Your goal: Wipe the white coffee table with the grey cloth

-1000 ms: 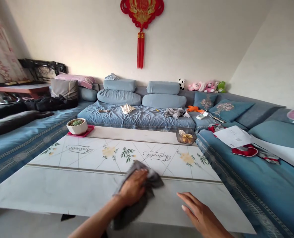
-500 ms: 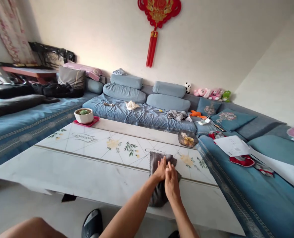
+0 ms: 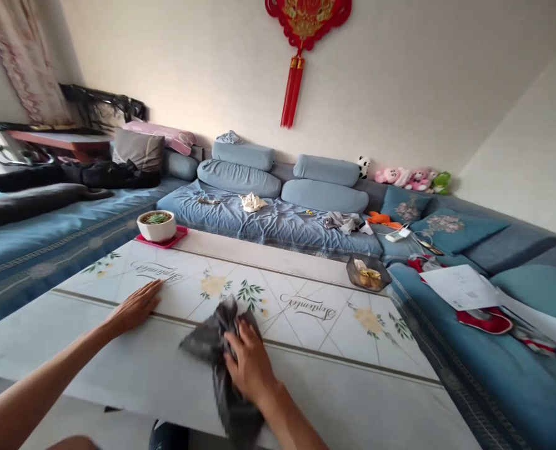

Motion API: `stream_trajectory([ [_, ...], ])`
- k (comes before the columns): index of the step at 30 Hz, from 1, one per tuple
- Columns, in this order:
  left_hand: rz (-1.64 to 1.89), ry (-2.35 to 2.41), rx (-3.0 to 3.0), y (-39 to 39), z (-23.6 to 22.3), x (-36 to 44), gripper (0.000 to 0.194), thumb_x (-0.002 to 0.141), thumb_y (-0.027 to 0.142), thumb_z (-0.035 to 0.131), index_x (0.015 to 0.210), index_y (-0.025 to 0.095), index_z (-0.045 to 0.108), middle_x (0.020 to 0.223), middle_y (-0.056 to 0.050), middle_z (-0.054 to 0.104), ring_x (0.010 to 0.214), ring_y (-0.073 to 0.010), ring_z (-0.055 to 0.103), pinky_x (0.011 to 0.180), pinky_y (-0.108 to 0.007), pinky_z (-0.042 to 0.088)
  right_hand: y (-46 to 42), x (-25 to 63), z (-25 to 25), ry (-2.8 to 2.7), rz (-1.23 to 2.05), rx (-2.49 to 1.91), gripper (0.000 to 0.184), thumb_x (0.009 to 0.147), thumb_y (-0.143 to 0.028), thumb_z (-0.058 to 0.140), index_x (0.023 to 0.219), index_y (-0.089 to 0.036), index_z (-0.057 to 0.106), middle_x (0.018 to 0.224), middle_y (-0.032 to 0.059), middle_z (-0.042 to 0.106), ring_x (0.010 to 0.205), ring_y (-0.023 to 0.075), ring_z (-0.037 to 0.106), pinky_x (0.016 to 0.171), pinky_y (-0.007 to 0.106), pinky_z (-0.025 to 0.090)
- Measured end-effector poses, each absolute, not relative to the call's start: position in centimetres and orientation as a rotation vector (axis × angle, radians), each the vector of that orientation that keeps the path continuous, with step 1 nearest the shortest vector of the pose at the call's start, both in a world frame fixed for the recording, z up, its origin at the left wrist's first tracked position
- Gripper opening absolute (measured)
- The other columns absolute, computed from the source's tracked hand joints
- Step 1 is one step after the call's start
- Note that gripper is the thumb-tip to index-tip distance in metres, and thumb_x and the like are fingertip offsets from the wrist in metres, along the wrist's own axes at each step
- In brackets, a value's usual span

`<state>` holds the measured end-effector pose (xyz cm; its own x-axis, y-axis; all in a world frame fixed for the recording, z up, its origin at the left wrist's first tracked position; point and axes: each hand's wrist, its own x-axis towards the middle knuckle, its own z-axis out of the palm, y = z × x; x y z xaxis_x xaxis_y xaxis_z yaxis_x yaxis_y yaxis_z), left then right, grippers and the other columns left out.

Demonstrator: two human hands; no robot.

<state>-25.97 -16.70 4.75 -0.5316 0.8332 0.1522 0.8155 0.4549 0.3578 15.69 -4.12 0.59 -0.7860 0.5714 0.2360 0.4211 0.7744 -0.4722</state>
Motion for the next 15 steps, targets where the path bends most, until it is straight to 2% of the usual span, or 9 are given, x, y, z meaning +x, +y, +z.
stream_trajectory([
  [2, 0.643, 2.659, 1.536, -17.5, 2.0, -27.3, 0.079, 0.100, 0.059, 0.038, 0.164, 0.018, 0.058, 0.176, -0.011, 0.057, 0.169, -0.0280, 0.048, 0.143, -0.051, 0.034, -3.6, 22.6, -2.4, -2.590, 0.517, -0.795, 0.058, 0.103, -0.030, 0.069, 0.160, -0.038, 0.069, 0.183, 0.0055, 0.045, 0.166, 0.0374, 0.047, 0.136, 0.060, 0.046],
  [3, 0.657, 2.673, 1.555, -17.7, 0.6, -27.8, 0.079, 0.102, 0.062, 0.035, 0.167, 0.022, 0.055, 0.178, -0.005, 0.055, 0.171, -0.0249, 0.046, 0.144, -0.051, 0.031, -2.0, 26.7, -3.0, -2.553, 0.467, -0.902, 0.057, 0.105, -0.031, 0.063, 0.161, -0.039, 0.069, 0.182, 0.0054, 0.047, 0.165, 0.0388, 0.048, 0.133, 0.062, 0.049],
  [5, 0.679, 2.682, 1.573, -17.7, -1.3, -28.3, 0.081, 0.104, 0.068, 0.031, 0.171, 0.027, 0.050, 0.179, 0.002, 0.052, 0.172, -0.0212, 0.043, 0.144, -0.051, 0.029, 3.6, 33.9, -1.7, -2.444, 0.344, -1.218, 0.055, 0.108, -0.035, 0.051, 0.161, -0.032, 0.069, 0.174, 0.0104, 0.056, 0.161, 0.0394, 0.052, 0.129, 0.063, 0.053],
  [7, 0.700, 2.669, 1.565, -17.7, -1.9, -28.6, 0.085, 0.103, 0.074, 0.029, 0.173, 0.029, 0.048, 0.180, 0.005, 0.048, 0.172, -0.0198, 0.041, 0.144, -0.050, 0.027, 10.8, 37.0, 1.9, -2.328, 0.239, -1.501, 0.058, 0.109, -0.034, 0.044, 0.159, -0.019, 0.068, 0.164, 0.0189, 0.062, 0.158, 0.0402, 0.054, 0.129, 0.063, 0.051],
  [9, 0.704, 2.649, 1.545, -17.9, -1.6, -28.5, 0.090, 0.102, 0.078, 0.027, 0.175, 0.029, 0.046, 0.182, 0.005, 0.045, 0.173, -0.0195, 0.039, 0.145, -0.047, 0.025, 17.4, 35.0, 5.6, -2.261, 0.178, -1.644, 0.058, 0.109, -0.031, 0.043, 0.157, -0.008, 0.065, 0.158, 0.0264, 0.064, 0.154, 0.0420, 0.055, 0.130, 0.064, 0.046],
  [11, 0.683, 2.632, 1.534, -18.1, -1.0, -28.4, 0.093, 0.102, 0.080, 0.025, 0.176, 0.028, 0.044, 0.184, 0.005, 0.041, 0.174, -0.0196, 0.037, 0.146, -0.045, 0.022, 21.3, 29.2, 8.0, -2.260, 0.159, -1.642, 0.056, 0.111, -0.028, 0.044, 0.156, -0.003, 0.063, 0.155, 0.0318, 0.063, 0.151, 0.0434, 0.056, 0.130, 0.067, 0.042],
  [13, 0.669, 2.621, 1.536, -18.2, -0.9, -28.5, 0.094, 0.103, 0.082, 0.025, 0.180, 0.030, 0.039, 0.184, 0.007, 0.038, 0.175, -0.0193, 0.035, 0.146, -0.044, 0.020, 21.4, 22.0, 8.5, -2.325, 0.183, -1.556, 0.053, 0.113, -0.029, 0.047, 0.156, -0.002, 0.064, 0.155, 0.0324, 0.063, 0.149, 0.0417, 0.057, 0.131, 0.064, 0.042],
  [15, 0.691, 2.602, 1.565, -18.3, -1.6, -29.0, 0.093, 0.103, 0.083, 0.026, 0.183, 0.036, 0.030, 0.184, 0.010, 0.035, 0.175, -0.0193, 0.034, 0.147, -0.046, 0.020, 18.0, 16.4, 7.2, -2.455, 0.235, -1.389, 0.050, 0.114, -0.033, 0.057, 0.157, -0.009, 0.067, 0.161, 0.0265, 0.062, 0.151, 0.0371, 0.056, 0.133, 0.056, 0.042],
])
